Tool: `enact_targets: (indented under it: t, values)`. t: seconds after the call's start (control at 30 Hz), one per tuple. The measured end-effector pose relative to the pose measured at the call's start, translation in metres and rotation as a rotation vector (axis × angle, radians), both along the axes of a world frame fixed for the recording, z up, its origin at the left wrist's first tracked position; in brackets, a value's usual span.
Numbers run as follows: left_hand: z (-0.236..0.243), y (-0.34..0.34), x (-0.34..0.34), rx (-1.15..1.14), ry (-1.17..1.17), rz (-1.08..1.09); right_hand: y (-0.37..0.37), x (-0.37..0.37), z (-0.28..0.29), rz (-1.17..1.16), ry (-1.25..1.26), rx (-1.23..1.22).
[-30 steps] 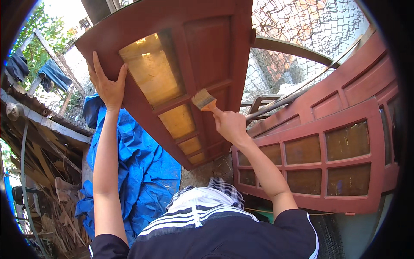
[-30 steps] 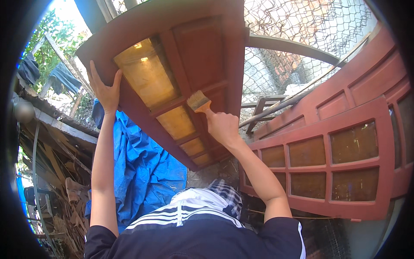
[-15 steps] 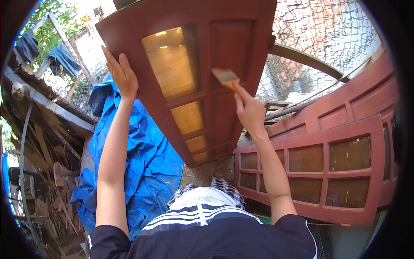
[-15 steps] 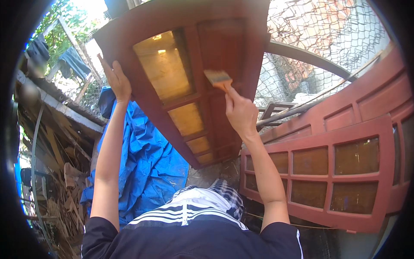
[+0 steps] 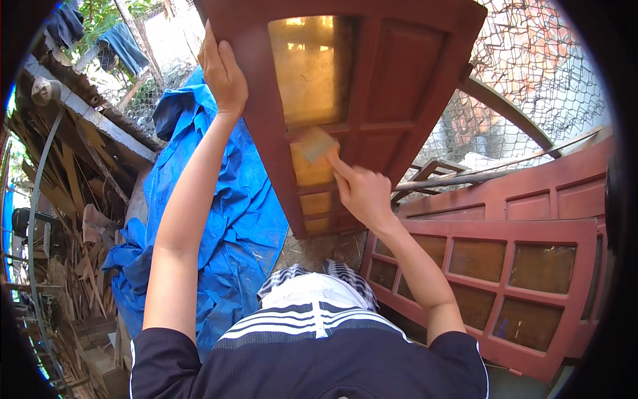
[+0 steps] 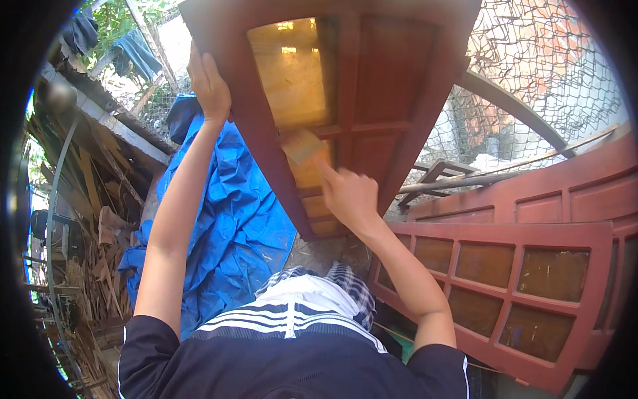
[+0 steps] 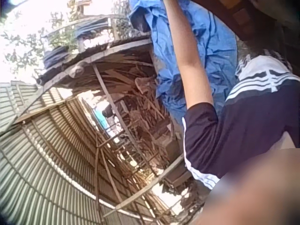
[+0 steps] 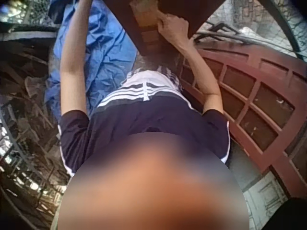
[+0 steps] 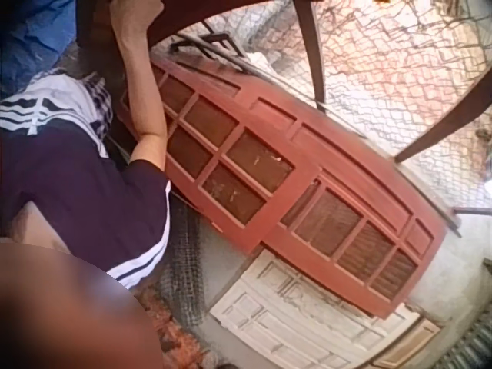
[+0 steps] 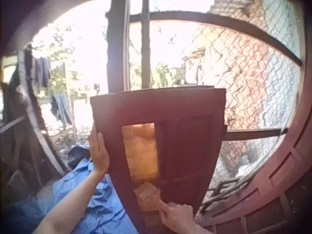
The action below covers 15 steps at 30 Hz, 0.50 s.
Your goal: The person applies a finish to a wooden door with a paintbrush.
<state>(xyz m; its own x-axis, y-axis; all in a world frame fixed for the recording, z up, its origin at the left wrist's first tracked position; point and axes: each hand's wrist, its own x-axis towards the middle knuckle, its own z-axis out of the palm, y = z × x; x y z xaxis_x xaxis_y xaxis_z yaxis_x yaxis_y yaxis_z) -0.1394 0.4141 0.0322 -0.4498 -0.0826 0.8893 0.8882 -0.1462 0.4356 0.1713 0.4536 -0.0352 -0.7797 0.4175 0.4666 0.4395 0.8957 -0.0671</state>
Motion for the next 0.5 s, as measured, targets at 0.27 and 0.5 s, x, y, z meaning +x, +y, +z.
enact_targets:
  t: [0.27,0.5]
  values:
    - [-0.003,-0.005,-0.004,0.020,-0.021,-0.067,-0.021,-0.074,-0.064,0.058,0.142,0.089]
    - [0.000,-0.003,-0.015,-0.036,0.002,-0.038,-0.034,-0.029,-0.154,-0.018,-0.232,-0.108]
